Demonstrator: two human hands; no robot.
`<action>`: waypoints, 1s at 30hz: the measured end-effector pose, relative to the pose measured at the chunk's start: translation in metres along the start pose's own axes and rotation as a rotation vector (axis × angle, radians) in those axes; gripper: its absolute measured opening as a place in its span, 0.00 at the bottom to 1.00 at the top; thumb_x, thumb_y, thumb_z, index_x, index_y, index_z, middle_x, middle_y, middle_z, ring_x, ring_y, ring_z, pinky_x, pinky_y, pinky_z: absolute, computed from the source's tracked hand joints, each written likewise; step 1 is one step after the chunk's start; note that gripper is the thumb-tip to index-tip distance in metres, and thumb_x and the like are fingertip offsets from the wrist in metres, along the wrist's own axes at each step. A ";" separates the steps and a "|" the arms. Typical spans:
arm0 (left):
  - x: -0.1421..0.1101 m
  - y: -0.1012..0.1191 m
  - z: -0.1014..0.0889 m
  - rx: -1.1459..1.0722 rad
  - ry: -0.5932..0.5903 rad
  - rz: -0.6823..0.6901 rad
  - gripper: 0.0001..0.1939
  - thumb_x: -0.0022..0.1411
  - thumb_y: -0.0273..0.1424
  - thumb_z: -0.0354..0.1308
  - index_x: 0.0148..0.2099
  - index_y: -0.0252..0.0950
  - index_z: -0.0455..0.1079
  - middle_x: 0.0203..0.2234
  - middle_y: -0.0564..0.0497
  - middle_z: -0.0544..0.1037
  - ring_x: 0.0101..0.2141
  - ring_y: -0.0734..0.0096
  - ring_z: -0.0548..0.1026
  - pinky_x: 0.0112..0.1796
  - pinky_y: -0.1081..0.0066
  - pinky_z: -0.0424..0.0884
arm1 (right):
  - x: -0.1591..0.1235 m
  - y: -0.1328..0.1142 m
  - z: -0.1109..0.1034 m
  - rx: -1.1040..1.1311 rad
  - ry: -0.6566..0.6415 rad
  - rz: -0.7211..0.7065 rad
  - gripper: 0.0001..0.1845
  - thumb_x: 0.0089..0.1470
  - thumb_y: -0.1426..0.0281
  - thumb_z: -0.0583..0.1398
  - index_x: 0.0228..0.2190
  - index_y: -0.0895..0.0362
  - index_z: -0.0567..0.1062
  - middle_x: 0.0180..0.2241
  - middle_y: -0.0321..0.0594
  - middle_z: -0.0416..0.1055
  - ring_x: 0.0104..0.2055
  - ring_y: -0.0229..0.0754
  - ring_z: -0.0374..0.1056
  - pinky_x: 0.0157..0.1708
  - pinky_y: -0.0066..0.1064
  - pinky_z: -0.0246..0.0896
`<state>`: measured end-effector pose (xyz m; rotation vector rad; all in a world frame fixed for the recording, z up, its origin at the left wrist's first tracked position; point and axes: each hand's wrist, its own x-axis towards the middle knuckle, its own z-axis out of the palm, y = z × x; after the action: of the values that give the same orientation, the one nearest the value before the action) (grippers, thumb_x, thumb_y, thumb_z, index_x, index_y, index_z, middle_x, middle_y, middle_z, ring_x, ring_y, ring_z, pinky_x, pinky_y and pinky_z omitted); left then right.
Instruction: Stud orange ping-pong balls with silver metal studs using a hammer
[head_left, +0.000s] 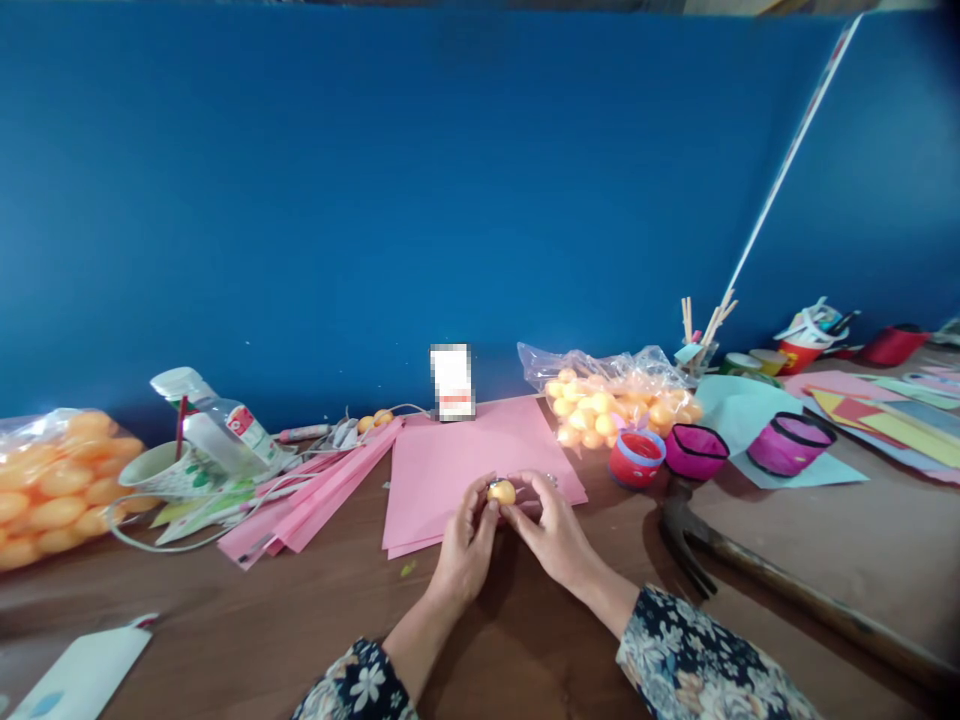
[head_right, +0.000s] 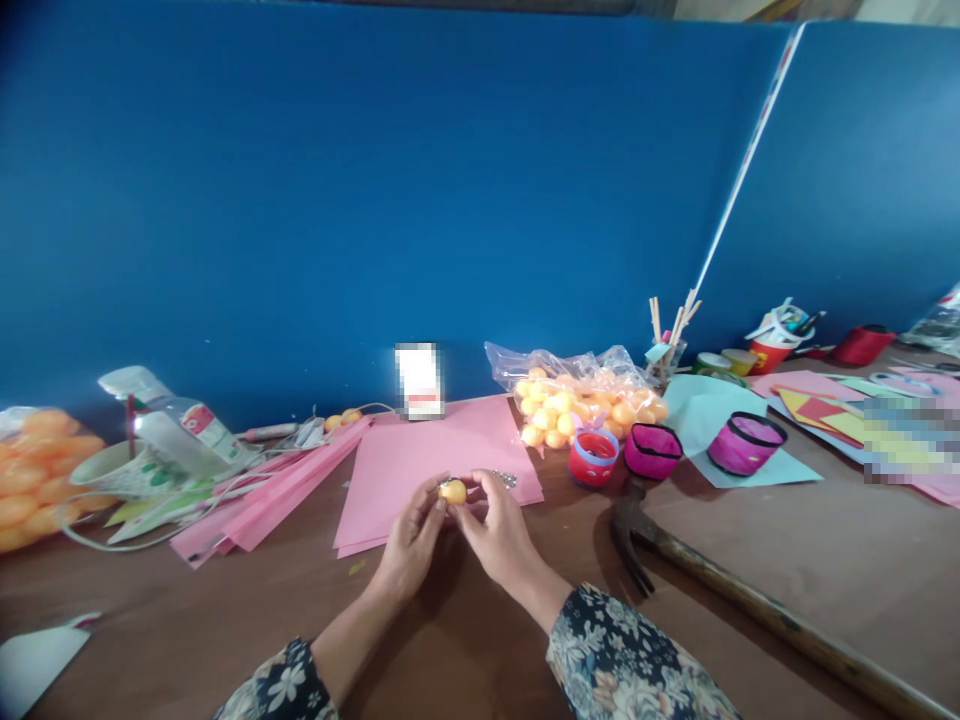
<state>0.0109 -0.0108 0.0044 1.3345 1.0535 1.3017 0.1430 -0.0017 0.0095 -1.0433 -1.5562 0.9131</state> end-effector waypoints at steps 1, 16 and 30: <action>0.000 0.000 0.000 0.011 0.000 0.002 0.19 0.59 0.37 0.49 0.52 0.37 0.60 0.47 0.46 0.70 0.48 0.63 0.68 0.49 0.64 0.64 | 0.000 0.000 0.000 0.007 -0.004 -0.005 0.13 0.50 0.68 0.58 0.40 0.56 0.67 0.40 0.42 0.69 0.39 0.41 0.69 0.37 0.33 0.68; 0.004 0.003 -0.004 0.245 0.140 0.032 0.18 0.59 0.37 0.49 0.46 0.34 0.69 0.44 0.45 0.74 0.47 0.62 0.70 0.50 0.61 0.61 | -0.001 0.000 0.000 -0.055 -0.026 -0.088 0.14 0.51 0.75 0.56 0.41 0.54 0.66 0.41 0.41 0.66 0.42 0.40 0.66 0.40 0.32 0.67; 0.004 0.002 -0.003 0.261 0.146 0.073 0.17 0.59 0.37 0.48 0.45 0.35 0.71 0.43 0.45 0.75 0.46 0.63 0.70 0.51 0.62 0.61 | -0.001 -0.001 0.002 -0.031 -0.028 -0.087 0.13 0.50 0.73 0.56 0.40 0.54 0.66 0.40 0.40 0.66 0.41 0.40 0.66 0.38 0.31 0.68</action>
<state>0.0080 -0.0064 0.0066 1.4997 1.3230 1.3670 0.1415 -0.0029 0.0094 -0.9804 -1.6311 0.8489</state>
